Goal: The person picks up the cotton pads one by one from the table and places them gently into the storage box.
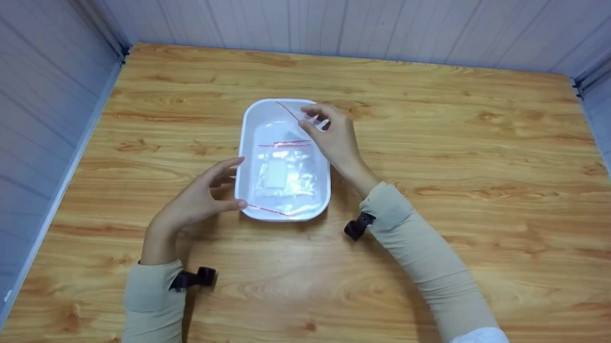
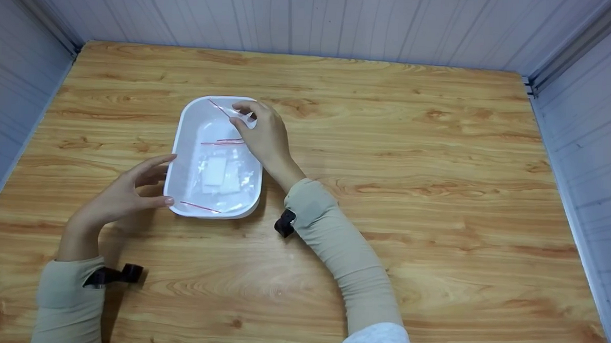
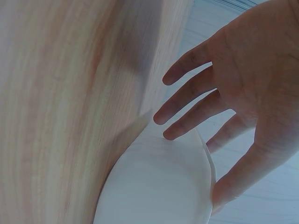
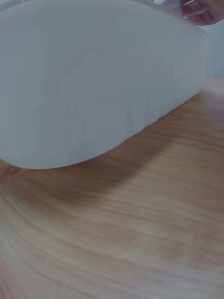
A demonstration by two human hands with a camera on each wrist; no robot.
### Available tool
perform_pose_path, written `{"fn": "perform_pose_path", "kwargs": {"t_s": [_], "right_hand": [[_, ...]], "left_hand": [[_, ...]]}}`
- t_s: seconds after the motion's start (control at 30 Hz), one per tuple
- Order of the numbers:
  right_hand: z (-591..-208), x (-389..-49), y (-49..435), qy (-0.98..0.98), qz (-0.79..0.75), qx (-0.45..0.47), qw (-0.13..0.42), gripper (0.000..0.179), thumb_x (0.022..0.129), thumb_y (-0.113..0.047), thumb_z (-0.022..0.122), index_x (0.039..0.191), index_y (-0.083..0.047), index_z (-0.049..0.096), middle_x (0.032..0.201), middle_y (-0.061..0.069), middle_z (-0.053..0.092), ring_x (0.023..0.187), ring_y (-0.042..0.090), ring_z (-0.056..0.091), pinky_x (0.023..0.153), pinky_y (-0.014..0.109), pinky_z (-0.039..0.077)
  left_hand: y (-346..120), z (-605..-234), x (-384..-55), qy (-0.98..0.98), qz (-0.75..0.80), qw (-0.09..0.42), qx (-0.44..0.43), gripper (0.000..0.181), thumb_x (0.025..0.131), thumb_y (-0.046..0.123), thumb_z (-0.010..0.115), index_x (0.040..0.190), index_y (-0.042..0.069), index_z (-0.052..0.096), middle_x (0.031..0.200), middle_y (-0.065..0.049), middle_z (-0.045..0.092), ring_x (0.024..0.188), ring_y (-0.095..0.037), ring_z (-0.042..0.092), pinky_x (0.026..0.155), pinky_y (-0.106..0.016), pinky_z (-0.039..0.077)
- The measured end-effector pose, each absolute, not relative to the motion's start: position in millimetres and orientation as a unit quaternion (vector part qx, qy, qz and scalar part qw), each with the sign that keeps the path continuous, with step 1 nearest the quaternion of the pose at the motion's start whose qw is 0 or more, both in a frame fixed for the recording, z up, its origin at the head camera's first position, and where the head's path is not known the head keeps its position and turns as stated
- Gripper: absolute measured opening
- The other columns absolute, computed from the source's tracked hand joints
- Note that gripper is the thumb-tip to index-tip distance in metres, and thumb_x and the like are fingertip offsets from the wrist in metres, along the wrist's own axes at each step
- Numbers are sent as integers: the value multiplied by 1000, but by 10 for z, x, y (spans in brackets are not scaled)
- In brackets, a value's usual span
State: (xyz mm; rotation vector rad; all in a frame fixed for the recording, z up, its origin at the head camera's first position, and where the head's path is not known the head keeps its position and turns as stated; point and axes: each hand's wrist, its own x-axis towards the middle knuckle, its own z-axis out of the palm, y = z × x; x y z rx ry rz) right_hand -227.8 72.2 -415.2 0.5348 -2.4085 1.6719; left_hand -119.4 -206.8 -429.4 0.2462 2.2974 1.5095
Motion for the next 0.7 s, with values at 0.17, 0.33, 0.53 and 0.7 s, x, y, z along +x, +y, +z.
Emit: {"fn": "perform_pose_path", "kwargs": {"t_s": [0.17, 0.33, 0.53, 0.7], "right_hand": [[-4159, -2274, 723, -806, 559, 177, 77, 23, 90, -14, 75, 111, -4, 73, 99, 5, 71, 86, 15, 60, 77, 30, 46], [-4157, -2266, 725, -800, 565, 185, 81, 25, 91, -16, 74, 111, -1, 72, 98, 6, 71, 85, 14, 60, 78, 35, 47], [-4148, -2239, 737, -792, 570, 199, 91, 24, 91, -14, 74, 110, 1, 72, 99, 11, 71, 83, 15, 60, 76, 34, 47], [-4133, -2197, 763, -791, 572, 193, 99, 22, 91, -13, 74, 109, -1, 73, 98, 6, 71, 83, 14, 61, 73, 29, 46]], "left_hand": [[-2073, -4289, -1188, 820, 534, 184, 93, 87, 82, 22, 84, 154, 22, 35, 146, -13, 46, 135, -33, 41, 112, -54, 30], [-2076, -4289, -1187, 820, 534, 181, 96, 87, 82, 22, 83, 154, 21, 35, 147, -14, 46, 135, -34, 41, 113, -54, 30], [-2078, -4296, -1188, 819, 535, 184, 92, 86, 82, 23, 83, 154, 23, 35, 147, -13, 45, 136, -34, 40, 112, -55, 29], [-2077, -4299, -1186, 819, 535, 186, 90, 86, 82, 23, 83, 154, 22, 35, 147, -13, 46, 136, -34, 40, 113, -56, 28]]}}
